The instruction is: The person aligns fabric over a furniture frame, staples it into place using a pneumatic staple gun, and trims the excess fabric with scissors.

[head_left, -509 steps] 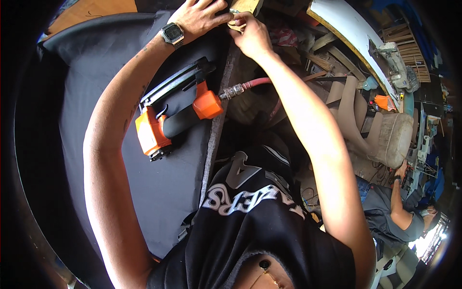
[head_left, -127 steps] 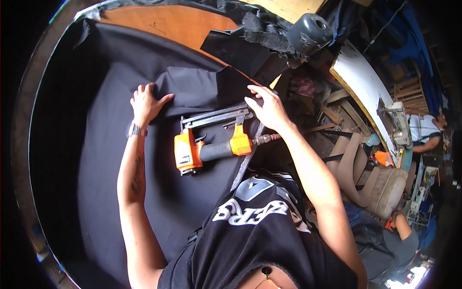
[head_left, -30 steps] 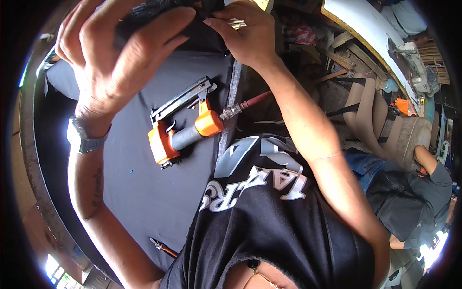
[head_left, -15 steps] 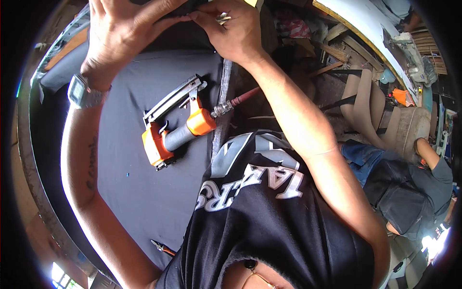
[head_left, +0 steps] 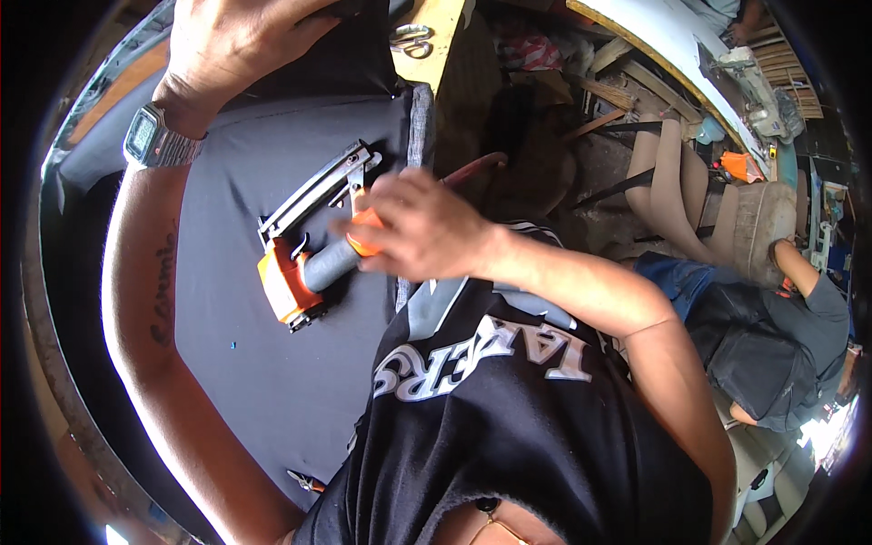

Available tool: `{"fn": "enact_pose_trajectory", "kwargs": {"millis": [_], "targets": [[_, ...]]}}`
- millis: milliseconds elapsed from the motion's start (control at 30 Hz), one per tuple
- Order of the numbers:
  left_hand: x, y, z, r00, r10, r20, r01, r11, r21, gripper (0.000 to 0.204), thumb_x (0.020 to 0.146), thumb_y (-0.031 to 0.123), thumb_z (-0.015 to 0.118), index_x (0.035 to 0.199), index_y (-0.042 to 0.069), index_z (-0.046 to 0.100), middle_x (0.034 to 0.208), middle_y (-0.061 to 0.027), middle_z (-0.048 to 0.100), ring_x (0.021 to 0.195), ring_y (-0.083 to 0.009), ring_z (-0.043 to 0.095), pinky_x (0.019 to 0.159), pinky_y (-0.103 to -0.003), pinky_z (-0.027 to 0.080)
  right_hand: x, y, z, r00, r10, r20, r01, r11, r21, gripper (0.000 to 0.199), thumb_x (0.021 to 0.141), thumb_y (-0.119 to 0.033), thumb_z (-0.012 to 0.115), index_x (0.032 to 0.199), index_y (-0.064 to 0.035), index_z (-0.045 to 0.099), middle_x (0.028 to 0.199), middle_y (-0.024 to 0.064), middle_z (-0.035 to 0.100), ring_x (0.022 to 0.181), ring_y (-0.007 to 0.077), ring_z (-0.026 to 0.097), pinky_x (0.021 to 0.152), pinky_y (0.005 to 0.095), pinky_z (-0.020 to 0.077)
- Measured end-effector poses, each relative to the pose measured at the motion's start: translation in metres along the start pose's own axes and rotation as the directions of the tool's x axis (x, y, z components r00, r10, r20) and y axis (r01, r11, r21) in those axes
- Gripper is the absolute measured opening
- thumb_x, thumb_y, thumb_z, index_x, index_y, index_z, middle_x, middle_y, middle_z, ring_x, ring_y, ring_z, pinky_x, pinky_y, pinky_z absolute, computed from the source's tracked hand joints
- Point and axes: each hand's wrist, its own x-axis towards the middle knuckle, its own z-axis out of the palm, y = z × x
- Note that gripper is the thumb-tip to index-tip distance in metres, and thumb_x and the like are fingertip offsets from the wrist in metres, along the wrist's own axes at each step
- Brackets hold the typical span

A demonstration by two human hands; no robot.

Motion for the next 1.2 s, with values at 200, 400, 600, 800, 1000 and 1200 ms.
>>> {"fn": "enact_pose_trajectory", "kwargs": {"millis": [200, 400, 600, 800, 1000, 1200], "targets": [[-0.001, 0.004, -0.002, 0.999, -0.034, 0.01, 0.033, 0.999, 0.011, 0.053, 0.05, 0.011, 0.074, 0.1, 0.021, 0.059, 0.129, -0.0219, 0.04, 0.115, -0.0437, 0.042, 0.088, -0.054, 0.041, 0.028, -0.015, 0.04, 0.916, 0.033, 0.399, 0.115, 0.933, -0.341, 0.056, 0.071, -0.019, 0.065, 0.126, -0.0148, 0.051, 0.085, 0.0066, 0.059, 0.085, 0.0215, 0.056, 0.076, 0.0372, 0.0405], [-0.004, 0.011, 0.0, 0.997, -0.069, -0.04, 0.068, 0.997, -0.026, 0.055, 0.047, 0.01, 0.074, 0.099, 0.02, 0.06, 0.129, -0.0213, 0.04, 0.115, -0.0451, 0.042, 0.087, -0.056, 0.042, 0.052, -0.027, 0.048, 0.638, 0.086, 0.765, -0.033, 0.996, -0.085, 0.071, 0.067, -0.008, 0.062, 0.135, -0.0071, 0.041, 0.063, 0.0069, 0.061, 0.062, 0.0242, 0.063, 0.062, 0.0343, 0.0481], [-0.003, 0.009, 0.002, 0.997, -0.069, -0.037, 0.071, 0.997, 0.037, 0.049, 0.047, 0.007, 0.074, 0.092, 0.018, 0.062, 0.127, -0.0213, 0.041, 0.114, -0.0451, 0.042, 0.086, -0.055, 0.044, 0.037, -0.044, -0.076, 0.449, 0.375, 0.811, -0.304, 0.918, -0.256, 0.073, 0.063, -0.004, 0.064, 0.133, -0.005, 0.042, 0.068, 0.0127, 0.061, 0.062, 0.0251, 0.063, 0.058, 0.0361, 0.0529], [-0.006, 0.007, -0.001, 0.998, -0.063, 0.001, 0.063, 0.996, 0.067, 0.047, 0.046, 0.005, 0.073, 0.091, 0.017, 0.063, 0.127, -0.021, 0.041, 0.115, -0.0449, 0.042, 0.086, -0.054, 0.045, -0.014, -0.003, -0.105, 0.746, 0.536, 0.395, -0.555, 0.828, -0.075, 0.058, 0.071, -0.009, 0.061, 0.126, -0.0066, 0.044, 0.081, 0.0169, 0.066, 0.07, 0.0341, 0.066, 0.066, 0.0393, 0.0561], [0.005, 0.008, -0.01, 0.997, 0.016, 0.073, -0.025, 0.993, 0.114, 0.048, 0.046, 0.005, 0.073, 0.092, 0.016, 0.064, 0.129, -0.0216, 0.039, 0.117, -0.0449, 0.04, 0.09, -0.056, 0.041, -0.026, 0.025, -0.065, 0.932, 0.353, -0.083, -0.362, 0.895, -0.26, 0.069, 0.062, -0.011, 0.067, 0.128, -0.006, 0.047, 0.09, 0.0154, 0.067, 0.073, 0.0293, 0.066, 0.07, 0.0359, 0.0543], [0.008, 0.022, -0.011, 0.966, -0.214, 0.146, 0.228, 0.97, -0.089, 0.048, 0.045, 0.008, 0.074, 0.092, 0.016, 0.063, 0.129, -0.0231, 0.039, 0.116, -0.0461, 0.04, 0.09, -0.057, 0.04, -0.019, 0.04, -0.056, 0.941, 0.328, -0.082, -0.334, 0.866, -0.371, 0.065, 0.068, -0.021, 0.068, 0.128, -0.0089, 0.048, 0.081, 0.0114, 0.066, 0.067, 0.0242, 0.065, 0.062, 0.0337, 0.0533]]}}
